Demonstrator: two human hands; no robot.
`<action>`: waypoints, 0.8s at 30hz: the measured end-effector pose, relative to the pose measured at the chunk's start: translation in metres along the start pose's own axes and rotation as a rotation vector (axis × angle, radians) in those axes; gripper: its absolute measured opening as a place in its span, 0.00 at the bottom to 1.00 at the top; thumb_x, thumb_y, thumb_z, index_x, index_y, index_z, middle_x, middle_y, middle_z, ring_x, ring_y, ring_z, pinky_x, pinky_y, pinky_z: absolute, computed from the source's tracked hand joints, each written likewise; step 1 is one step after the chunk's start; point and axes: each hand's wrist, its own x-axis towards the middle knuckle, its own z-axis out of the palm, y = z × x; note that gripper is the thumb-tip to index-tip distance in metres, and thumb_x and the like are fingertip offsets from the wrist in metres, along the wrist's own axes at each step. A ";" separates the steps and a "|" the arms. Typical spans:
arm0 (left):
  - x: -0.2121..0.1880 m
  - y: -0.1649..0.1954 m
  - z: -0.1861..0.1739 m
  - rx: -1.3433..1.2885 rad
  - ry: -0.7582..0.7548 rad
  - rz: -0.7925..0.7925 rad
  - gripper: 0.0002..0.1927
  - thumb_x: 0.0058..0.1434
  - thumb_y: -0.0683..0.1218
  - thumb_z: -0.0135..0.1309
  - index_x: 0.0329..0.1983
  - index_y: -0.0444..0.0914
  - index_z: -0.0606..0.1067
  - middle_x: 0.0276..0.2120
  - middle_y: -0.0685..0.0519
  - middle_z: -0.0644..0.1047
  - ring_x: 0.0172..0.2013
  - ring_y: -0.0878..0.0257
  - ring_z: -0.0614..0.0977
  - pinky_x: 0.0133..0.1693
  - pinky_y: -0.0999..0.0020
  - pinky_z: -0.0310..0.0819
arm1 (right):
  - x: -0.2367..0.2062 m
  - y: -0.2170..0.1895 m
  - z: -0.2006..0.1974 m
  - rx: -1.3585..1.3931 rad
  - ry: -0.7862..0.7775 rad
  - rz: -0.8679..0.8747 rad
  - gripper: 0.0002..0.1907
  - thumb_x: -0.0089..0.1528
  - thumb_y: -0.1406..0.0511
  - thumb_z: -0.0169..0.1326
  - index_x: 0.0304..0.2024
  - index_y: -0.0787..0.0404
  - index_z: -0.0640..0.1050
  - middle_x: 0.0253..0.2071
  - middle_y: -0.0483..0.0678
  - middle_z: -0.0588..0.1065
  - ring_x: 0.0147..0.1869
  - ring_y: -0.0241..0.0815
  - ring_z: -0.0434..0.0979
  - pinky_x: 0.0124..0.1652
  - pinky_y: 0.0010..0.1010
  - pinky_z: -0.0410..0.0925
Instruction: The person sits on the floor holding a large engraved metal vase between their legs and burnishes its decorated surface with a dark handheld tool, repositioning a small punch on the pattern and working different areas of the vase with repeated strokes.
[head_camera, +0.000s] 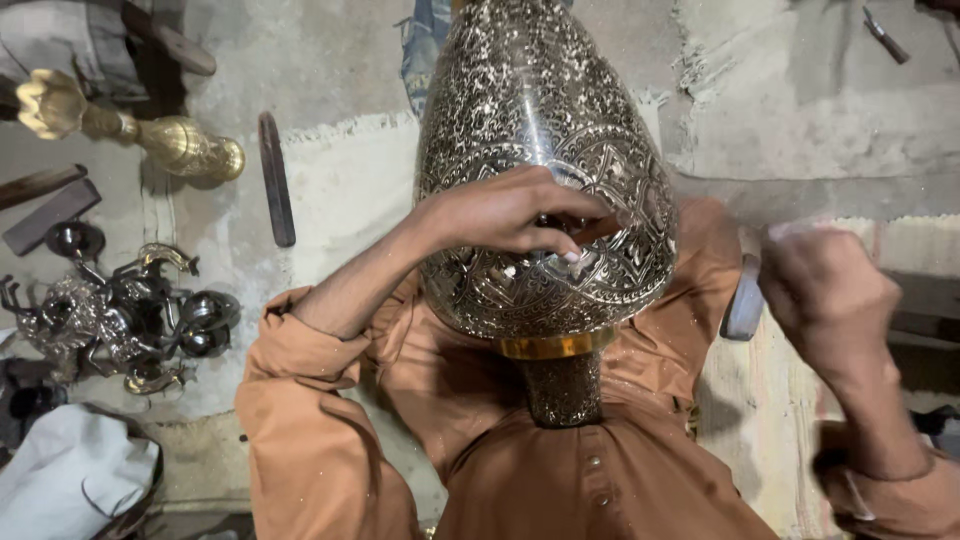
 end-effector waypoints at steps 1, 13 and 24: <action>0.000 0.001 0.000 -0.032 -0.009 -0.052 0.30 0.63 0.55 0.60 0.66 0.43 0.71 0.43 0.51 0.84 0.33 0.62 0.83 0.38 0.57 0.78 | -0.001 0.005 -0.001 -0.334 -0.128 -0.208 0.23 0.55 0.70 0.65 0.53 0.66 0.78 0.33 0.53 0.76 0.32 0.47 0.77 0.30 0.34 0.69; -0.004 0.003 0.003 -0.077 -0.050 -0.189 0.29 0.61 0.55 0.59 0.65 0.43 0.74 0.34 0.55 0.85 0.24 0.63 0.79 0.32 0.58 0.75 | -0.033 0.048 0.017 0.320 -0.032 0.223 0.12 0.68 0.73 0.62 0.49 0.62 0.71 0.35 0.45 0.72 0.35 0.36 0.72 0.36 0.27 0.66; -0.006 -0.007 0.006 -0.067 -0.001 -0.070 0.28 0.63 0.55 0.58 0.65 0.40 0.73 0.46 0.50 0.84 0.40 0.60 0.87 0.43 0.60 0.82 | 0.003 0.017 0.011 0.076 -0.088 0.106 0.24 0.62 0.69 0.66 0.58 0.57 0.71 0.44 0.52 0.75 0.46 0.49 0.75 0.40 0.41 0.70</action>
